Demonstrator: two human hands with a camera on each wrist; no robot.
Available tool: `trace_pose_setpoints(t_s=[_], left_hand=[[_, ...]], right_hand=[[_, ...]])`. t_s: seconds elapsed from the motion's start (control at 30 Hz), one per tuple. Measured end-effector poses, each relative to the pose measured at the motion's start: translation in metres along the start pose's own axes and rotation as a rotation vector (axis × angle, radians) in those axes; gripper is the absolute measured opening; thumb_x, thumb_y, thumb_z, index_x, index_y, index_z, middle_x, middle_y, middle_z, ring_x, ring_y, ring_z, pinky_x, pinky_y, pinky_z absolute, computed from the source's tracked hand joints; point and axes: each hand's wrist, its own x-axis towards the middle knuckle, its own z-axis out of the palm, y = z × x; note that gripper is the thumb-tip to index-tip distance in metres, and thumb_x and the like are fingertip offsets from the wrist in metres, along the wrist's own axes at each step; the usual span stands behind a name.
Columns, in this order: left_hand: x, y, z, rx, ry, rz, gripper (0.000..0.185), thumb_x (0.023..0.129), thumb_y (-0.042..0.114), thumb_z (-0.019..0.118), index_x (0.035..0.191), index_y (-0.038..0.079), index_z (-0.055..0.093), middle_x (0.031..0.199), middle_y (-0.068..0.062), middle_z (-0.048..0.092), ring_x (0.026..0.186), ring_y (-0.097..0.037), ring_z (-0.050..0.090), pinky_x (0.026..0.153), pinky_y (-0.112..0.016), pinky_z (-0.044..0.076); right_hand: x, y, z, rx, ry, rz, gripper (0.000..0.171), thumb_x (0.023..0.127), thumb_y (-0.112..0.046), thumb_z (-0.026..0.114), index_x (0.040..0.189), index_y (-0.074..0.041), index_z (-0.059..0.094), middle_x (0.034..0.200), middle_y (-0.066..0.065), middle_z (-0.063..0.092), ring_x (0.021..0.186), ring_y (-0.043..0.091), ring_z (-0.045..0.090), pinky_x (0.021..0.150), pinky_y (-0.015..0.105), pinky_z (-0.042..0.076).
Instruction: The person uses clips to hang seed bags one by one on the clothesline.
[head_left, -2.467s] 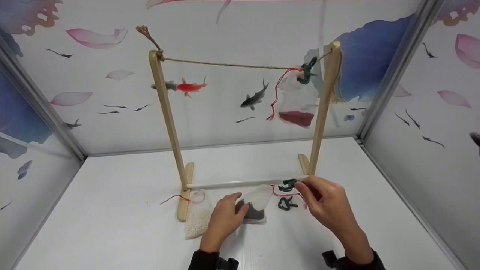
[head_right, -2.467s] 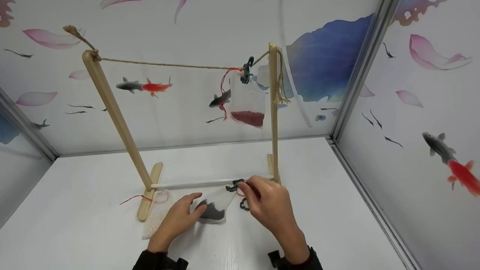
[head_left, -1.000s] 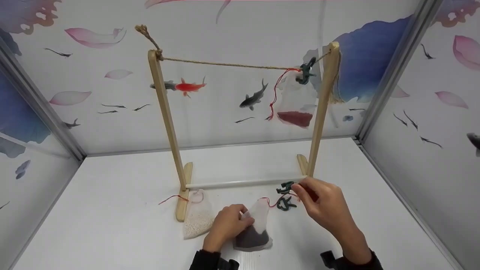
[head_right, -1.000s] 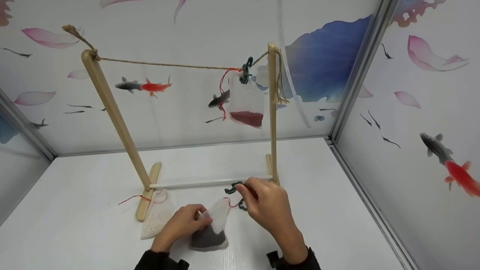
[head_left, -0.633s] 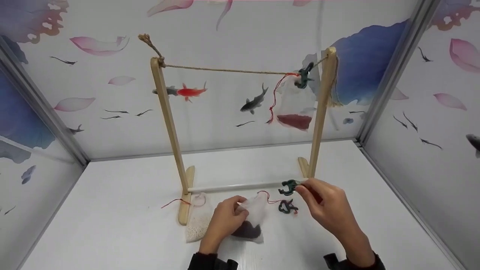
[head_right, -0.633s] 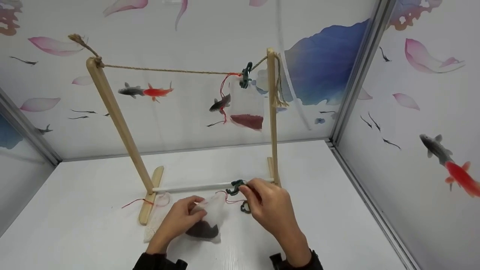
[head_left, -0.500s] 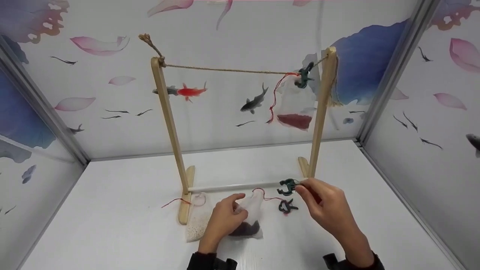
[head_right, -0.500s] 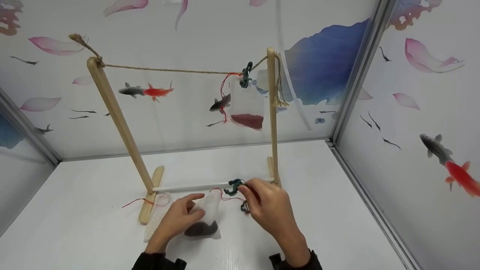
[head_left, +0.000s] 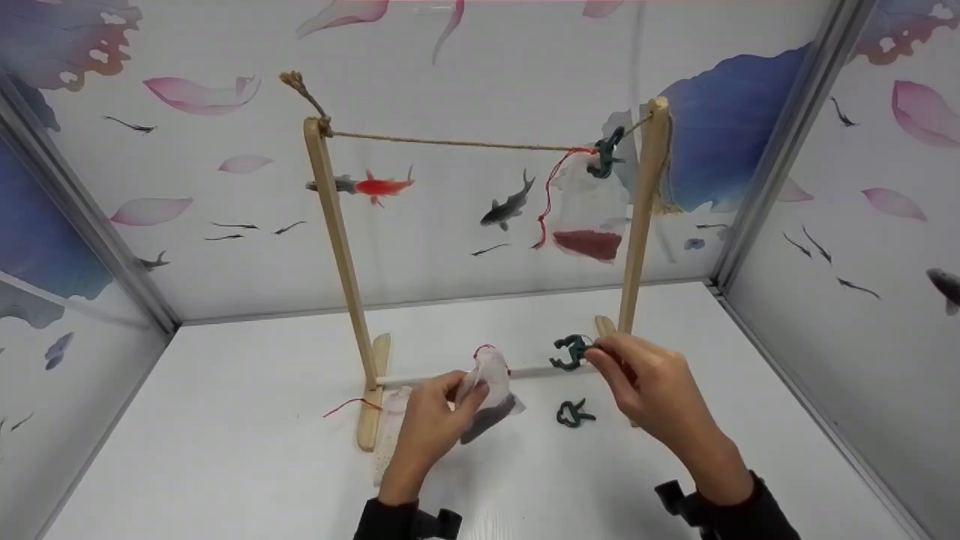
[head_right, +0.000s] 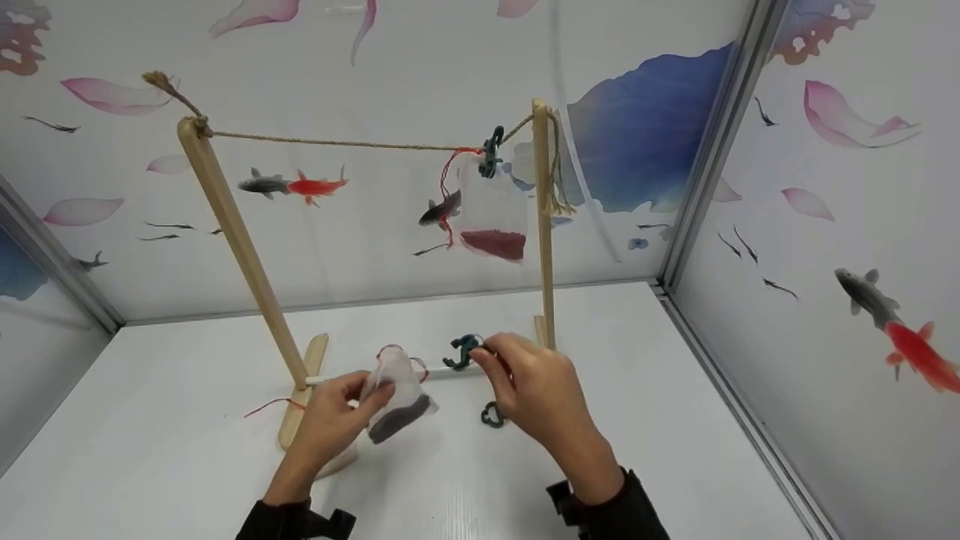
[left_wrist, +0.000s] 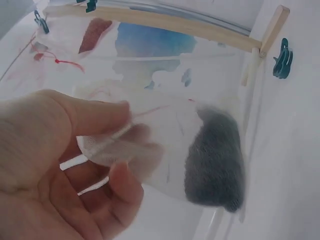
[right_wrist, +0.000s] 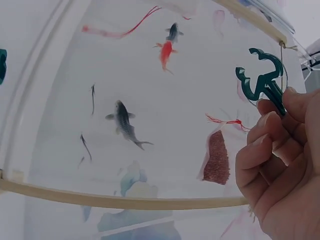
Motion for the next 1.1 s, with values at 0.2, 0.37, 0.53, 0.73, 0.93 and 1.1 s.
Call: trace_pose_setpoints(t_s=[0.2, 0.37, 0.53, 0.73, 0.93, 1.1], left_hand=[[0.027, 0.029, -0.013, -0.151, 0.112, 0.134, 0.017, 0.096, 0.026, 0.073, 0.1, 0.01, 0.076, 0.083, 0.002, 0.072, 0.077, -0.017, 0.068, 0.054, -0.027, 0.055], [0.054, 0.05, -0.024, -0.213, 0.184, 0.158, 0.017, 0.096, 0.021, 0.073, 0.102, 0.004, 0.074, 0.081, -0.004, 0.07, 0.075, -0.025, 0.068, 0.052, -0.03, 0.056], [0.082, 0.057, -0.037, -0.109, 0.269, 0.217, 0.018, 0.095, 0.019, 0.074, 0.102, 0.002, 0.073, 0.091, -0.005, 0.071, 0.075, -0.017, 0.068, 0.054, -0.028, 0.056], [0.109, 0.067, -0.047, -0.05, 0.338, 0.27, 0.017, 0.094, 0.017, 0.074, 0.1, 0.001, 0.073, 0.096, -0.008, 0.069, 0.073, -0.019, 0.068, 0.056, -0.027, 0.055], [0.127, 0.081, -0.05, -0.069, 0.393, 0.27, 0.022, 0.095, 0.018, 0.073, 0.107, -0.001, 0.072, 0.105, -0.009, 0.064, 0.075, -0.02, 0.067, 0.06, -0.027, 0.055], [0.135, 0.089, -0.053, -0.045, 0.418, 0.28, 0.03, 0.098, 0.018, 0.07, 0.121, -0.002, 0.069, 0.114, -0.009, 0.067, 0.075, -0.016, 0.067, 0.062, -0.026, 0.055]], right_hand=[[0.051, -0.002, -0.019, -0.118, 0.045, -0.175, 0.006, 0.093, -0.005, 0.073, 0.096, -0.008, 0.068, 0.074, -0.005, 0.056, 0.056, 0.003, 0.045, 0.047, 0.02, 0.039], [0.096, -0.002, -0.033, -0.18, 0.073, -0.236, 0.007, 0.098, -0.012, 0.068, 0.094, -0.006, 0.067, 0.074, 0.002, 0.058, 0.054, 0.009, 0.049, 0.046, 0.026, 0.043], [0.13, -0.002, -0.04, -0.21, 0.075, -0.271, 0.017, 0.102, -0.018, 0.064, 0.092, -0.005, 0.066, 0.073, 0.004, 0.059, 0.053, 0.015, 0.052, 0.046, 0.03, 0.043], [0.164, -0.004, -0.046, -0.274, 0.116, -0.358, 0.02, 0.102, -0.018, 0.063, 0.089, -0.003, 0.063, 0.068, 0.006, 0.055, 0.047, 0.017, 0.048, 0.041, 0.03, 0.038], [0.19, -0.003, -0.056, -0.351, 0.163, -0.413, 0.027, 0.104, -0.022, 0.06, 0.087, -0.002, 0.061, 0.065, 0.006, 0.05, 0.042, 0.017, 0.037, 0.04, 0.029, 0.028], [0.199, -0.001, -0.059, -0.407, 0.161, -0.408, 0.031, 0.106, -0.027, 0.057, 0.089, -0.003, 0.062, 0.067, 0.007, 0.053, 0.042, 0.02, 0.042, 0.04, 0.03, 0.03]])
